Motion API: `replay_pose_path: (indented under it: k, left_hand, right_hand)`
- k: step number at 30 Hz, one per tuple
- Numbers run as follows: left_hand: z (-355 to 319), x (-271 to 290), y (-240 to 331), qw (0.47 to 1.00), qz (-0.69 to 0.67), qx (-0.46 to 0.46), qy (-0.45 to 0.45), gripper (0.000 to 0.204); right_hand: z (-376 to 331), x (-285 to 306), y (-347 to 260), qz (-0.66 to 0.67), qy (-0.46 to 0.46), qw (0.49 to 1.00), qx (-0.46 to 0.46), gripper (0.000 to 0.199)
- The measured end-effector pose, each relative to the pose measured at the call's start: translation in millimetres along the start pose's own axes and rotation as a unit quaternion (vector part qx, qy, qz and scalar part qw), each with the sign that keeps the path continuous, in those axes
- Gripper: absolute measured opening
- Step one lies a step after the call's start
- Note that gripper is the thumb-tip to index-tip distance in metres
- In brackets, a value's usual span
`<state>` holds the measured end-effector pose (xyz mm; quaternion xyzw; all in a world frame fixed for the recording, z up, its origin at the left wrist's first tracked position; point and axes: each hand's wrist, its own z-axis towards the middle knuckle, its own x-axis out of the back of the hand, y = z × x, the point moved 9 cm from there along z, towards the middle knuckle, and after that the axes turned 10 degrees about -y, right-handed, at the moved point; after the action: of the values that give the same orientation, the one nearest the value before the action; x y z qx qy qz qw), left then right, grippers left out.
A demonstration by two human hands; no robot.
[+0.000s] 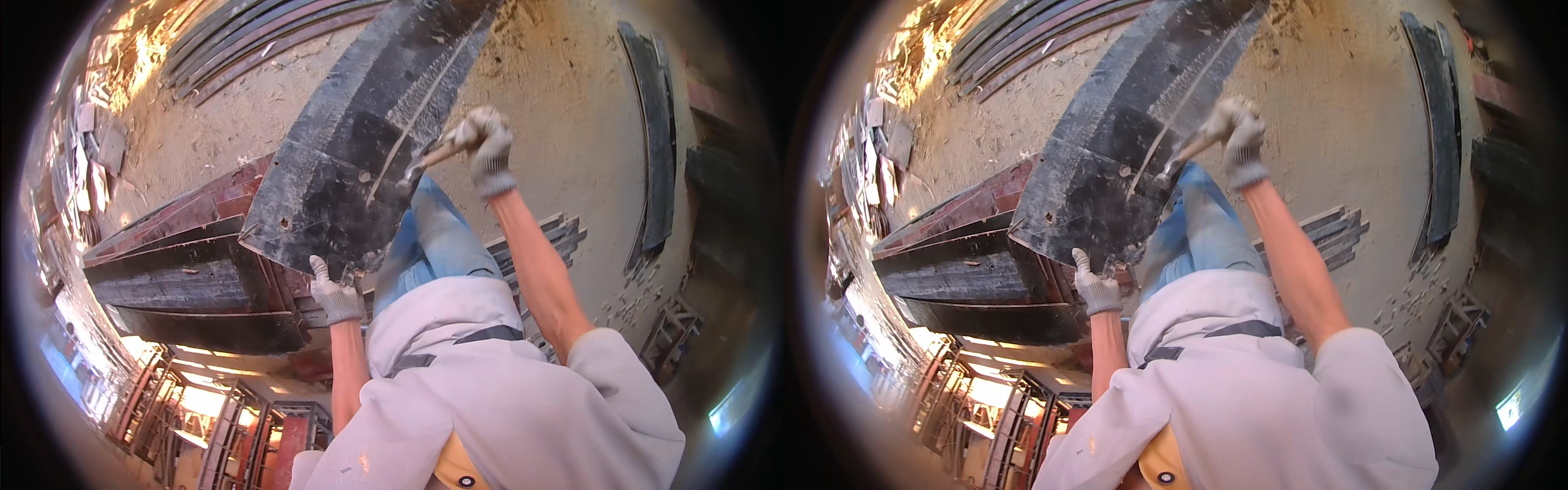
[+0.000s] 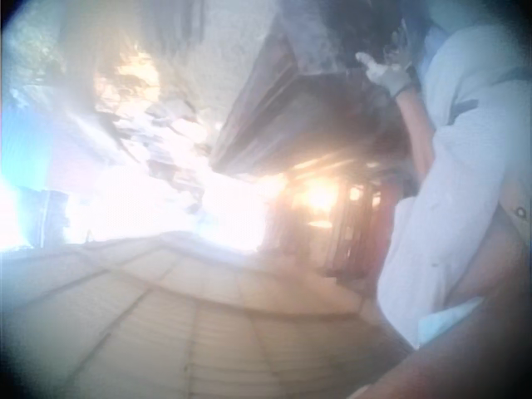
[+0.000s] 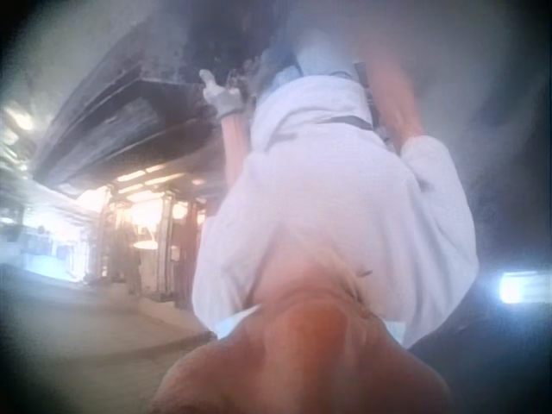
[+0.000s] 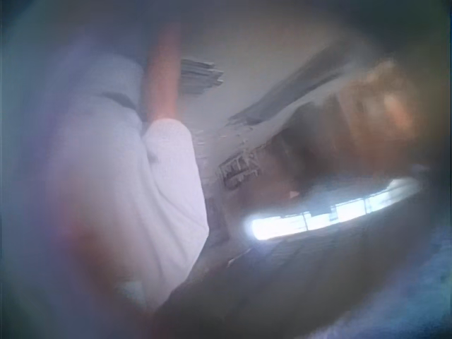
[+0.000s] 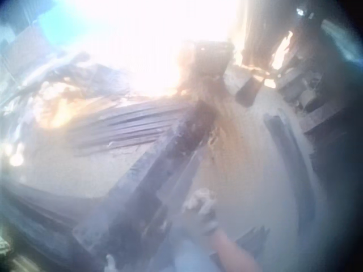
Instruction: The person uses a hammer to chip and scrape paint off curved wooden planks. They repeatedly strike the surface, flip the planks, and remove loose paint flakes, then place the treated planks aside.
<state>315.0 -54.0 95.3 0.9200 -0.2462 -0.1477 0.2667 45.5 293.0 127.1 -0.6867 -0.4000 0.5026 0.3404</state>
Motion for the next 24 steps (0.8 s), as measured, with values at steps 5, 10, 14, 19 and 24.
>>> replay_pose_path:
  k: [5, 10, 14, 19, 24]
  left_hand:
    - [-13.3, -4.7, -2.0, 1.000, -0.003, 0.024, 0.015, 0.042]
    - [-18.1, -17.2, 4.3, 0.999, -0.008, 0.005, -0.048, 0.046]
    - [-17.4, -22.4, 7.6, 0.997, 0.021, -0.006, -0.079, 0.048]
    - [-13.4, -17.9, -2.0, 0.997, -0.061, 0.013, -0.049, 0.049]
    - [-20.2, 9.2, 21.1, 0.997, 0.077, -0.022, -0.006, 0.042]
  right_hand:
    - [57.5, 55.7, 51.2, 0.111, 0.111, 0.981, -0.110, 0.036]
    - [125.9, 125.5, 57.0, 0.062, 0.280, 0.945, -0.159, 0.030]
    - [119.5, 109.1, 27.6, 0.031, 0.340, 0.936, -0.088, 0.036]
    - [-40.6, -87.4, -6.2, -0.418, -0.176, 0.870, 0.196, 0.031]
    - [-20.0, 0.8, 10.5, -0.293, -0.039, 0.955, -0.011, 0.031]
